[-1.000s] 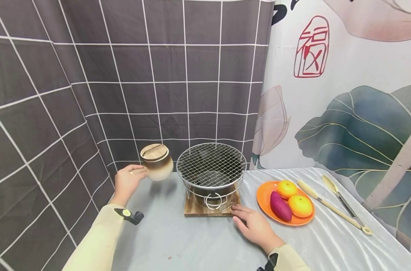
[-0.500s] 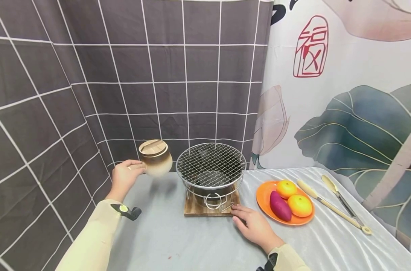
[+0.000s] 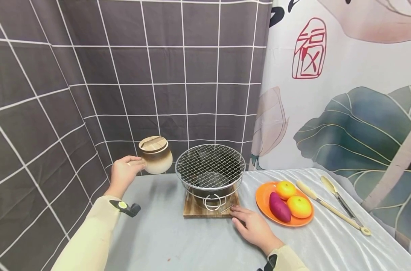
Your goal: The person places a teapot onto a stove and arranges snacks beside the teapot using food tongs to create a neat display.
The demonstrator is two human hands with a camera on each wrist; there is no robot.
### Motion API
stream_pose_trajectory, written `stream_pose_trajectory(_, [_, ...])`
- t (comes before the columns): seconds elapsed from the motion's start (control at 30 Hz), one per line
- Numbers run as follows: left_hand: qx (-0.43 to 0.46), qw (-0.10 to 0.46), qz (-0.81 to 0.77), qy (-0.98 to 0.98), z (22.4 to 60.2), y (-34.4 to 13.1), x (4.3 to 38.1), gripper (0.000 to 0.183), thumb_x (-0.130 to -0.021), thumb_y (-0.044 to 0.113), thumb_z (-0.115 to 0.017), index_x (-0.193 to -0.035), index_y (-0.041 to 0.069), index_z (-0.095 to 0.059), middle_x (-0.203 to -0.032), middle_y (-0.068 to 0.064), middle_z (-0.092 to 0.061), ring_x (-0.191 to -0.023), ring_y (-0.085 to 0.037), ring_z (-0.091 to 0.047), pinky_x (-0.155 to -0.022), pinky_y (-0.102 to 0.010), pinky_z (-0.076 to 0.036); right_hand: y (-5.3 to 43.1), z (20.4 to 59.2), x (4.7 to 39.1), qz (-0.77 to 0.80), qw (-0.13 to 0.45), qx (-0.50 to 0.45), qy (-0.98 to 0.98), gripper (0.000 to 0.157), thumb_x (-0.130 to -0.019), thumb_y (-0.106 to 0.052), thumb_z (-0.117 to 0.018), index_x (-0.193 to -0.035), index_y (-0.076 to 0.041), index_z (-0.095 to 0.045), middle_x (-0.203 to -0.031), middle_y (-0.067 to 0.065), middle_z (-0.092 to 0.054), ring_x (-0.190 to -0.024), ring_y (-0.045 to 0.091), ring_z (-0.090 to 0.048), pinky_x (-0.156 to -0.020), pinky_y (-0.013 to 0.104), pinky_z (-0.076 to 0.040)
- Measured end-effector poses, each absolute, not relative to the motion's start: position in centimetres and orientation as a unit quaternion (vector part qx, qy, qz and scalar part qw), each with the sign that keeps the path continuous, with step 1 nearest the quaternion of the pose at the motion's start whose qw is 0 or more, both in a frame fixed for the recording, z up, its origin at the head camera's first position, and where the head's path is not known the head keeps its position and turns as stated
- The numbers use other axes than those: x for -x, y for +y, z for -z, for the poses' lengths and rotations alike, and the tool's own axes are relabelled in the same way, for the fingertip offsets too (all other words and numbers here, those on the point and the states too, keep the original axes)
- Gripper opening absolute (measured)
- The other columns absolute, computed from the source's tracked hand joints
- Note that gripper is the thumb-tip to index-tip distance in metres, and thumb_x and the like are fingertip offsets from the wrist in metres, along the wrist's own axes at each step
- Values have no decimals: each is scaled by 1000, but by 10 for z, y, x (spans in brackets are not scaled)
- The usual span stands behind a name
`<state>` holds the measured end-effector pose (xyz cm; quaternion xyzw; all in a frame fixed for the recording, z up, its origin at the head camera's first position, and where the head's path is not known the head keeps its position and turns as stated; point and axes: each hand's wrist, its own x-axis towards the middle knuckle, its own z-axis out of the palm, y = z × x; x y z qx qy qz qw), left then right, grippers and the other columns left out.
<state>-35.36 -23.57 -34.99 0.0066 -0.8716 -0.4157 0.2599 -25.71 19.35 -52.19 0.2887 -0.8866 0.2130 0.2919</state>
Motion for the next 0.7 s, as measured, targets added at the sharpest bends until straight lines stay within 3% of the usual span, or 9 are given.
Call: stream_pose_trajectory(0.7, [13,248,423,-872,320,-231,361,29,-80,20,-81,-104,4,-77,-100,-13,-77,-93,-28,-72,-79,-32,-50,193,522,258,-222,295,-287,-884,25,-89,-15,-75,-113,-8,-77,-120,5,-73,-115,25,-68,-95,45,-53])
